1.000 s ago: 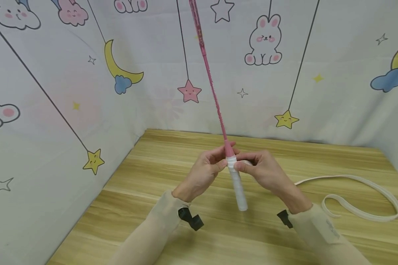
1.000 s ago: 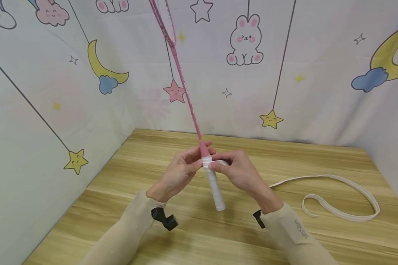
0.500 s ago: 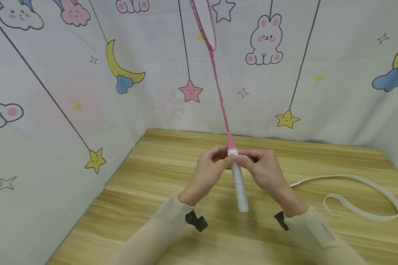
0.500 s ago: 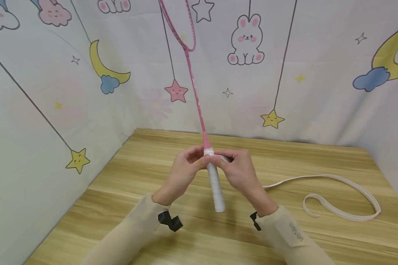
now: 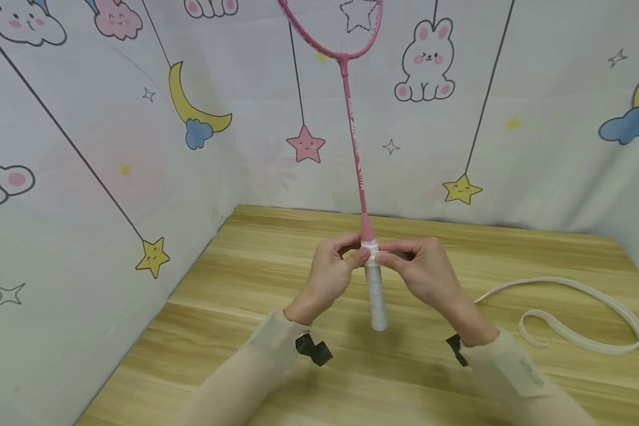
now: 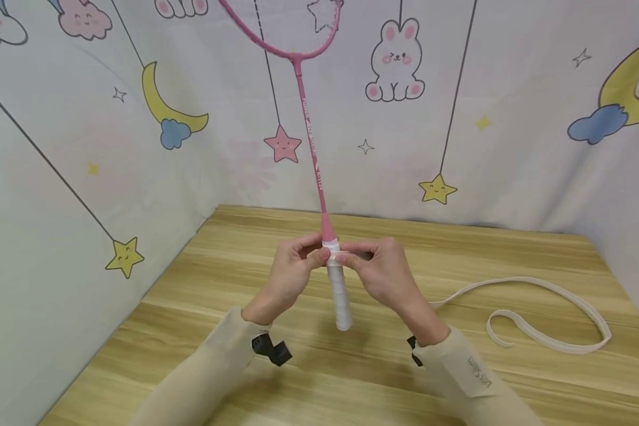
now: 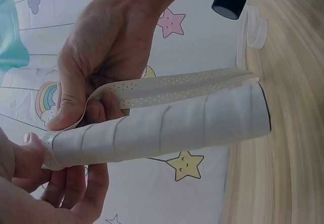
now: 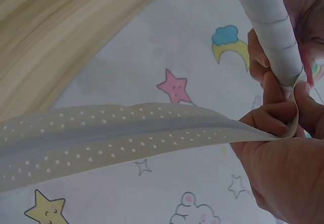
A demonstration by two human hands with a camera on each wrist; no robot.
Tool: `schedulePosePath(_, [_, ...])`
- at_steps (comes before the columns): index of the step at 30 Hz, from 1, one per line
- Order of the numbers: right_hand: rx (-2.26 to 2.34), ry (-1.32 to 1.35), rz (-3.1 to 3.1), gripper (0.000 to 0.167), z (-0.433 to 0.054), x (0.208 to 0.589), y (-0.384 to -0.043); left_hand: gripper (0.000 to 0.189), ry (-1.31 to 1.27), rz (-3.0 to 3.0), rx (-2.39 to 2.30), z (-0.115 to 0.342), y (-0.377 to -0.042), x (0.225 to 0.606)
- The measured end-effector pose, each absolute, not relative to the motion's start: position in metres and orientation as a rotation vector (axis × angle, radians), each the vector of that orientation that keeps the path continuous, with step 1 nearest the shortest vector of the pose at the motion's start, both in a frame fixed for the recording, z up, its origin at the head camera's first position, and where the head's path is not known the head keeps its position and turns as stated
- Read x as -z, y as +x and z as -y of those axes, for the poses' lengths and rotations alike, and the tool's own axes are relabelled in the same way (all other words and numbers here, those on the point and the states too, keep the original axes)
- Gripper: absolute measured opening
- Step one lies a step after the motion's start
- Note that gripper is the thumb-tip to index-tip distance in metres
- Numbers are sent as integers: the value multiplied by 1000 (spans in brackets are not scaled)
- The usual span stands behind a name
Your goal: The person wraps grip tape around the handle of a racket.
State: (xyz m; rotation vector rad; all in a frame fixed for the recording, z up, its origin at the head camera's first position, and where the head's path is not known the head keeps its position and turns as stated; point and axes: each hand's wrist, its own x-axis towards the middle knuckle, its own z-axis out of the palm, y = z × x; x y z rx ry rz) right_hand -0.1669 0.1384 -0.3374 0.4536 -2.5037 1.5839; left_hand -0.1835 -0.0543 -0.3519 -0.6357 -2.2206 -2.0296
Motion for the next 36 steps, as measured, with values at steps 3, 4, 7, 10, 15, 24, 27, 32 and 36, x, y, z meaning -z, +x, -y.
schedulePosePath(3, [-1550,432,2521,18,-139,335,-166,29,-659,2224,2073,56,-185,352])
schedulePosePath(4, [-1546,432,2521,17,-139,334,-166,31,-664,2223,2097,56,-185,352])
schedulePosePath(7, [-1552,444,2515,16,-140,333,-165,33,-681,2222,2180,58,-187,352])
schedulePosePath(10, [-1575,437,2514,14,-141,333,-166,35,-697,2220,2267,60,-189,353])
schedulePosePath(15, [-1646,406,2533,14,-143,333,-169,37,-728,2238,2327,64,-189,354])
schedulePosePath(24, [-1738,414,2513,16,-147,332,-169,41,-821,2182,2471,65,-187,351])
schedulePosePath(27, [-1747,436,2480,14,-145,331,-168,43,-823,2189,2464,65,-184,350])
schedulePosePath(32, [-1761,450,2449,12,-142,331,-167,42,-756,2196,2469,64,-183,350])
schedulePosePath(36, [-1768,407,2458,15,-143,333,-167,42,-672,2222,2418,63,-184,351])
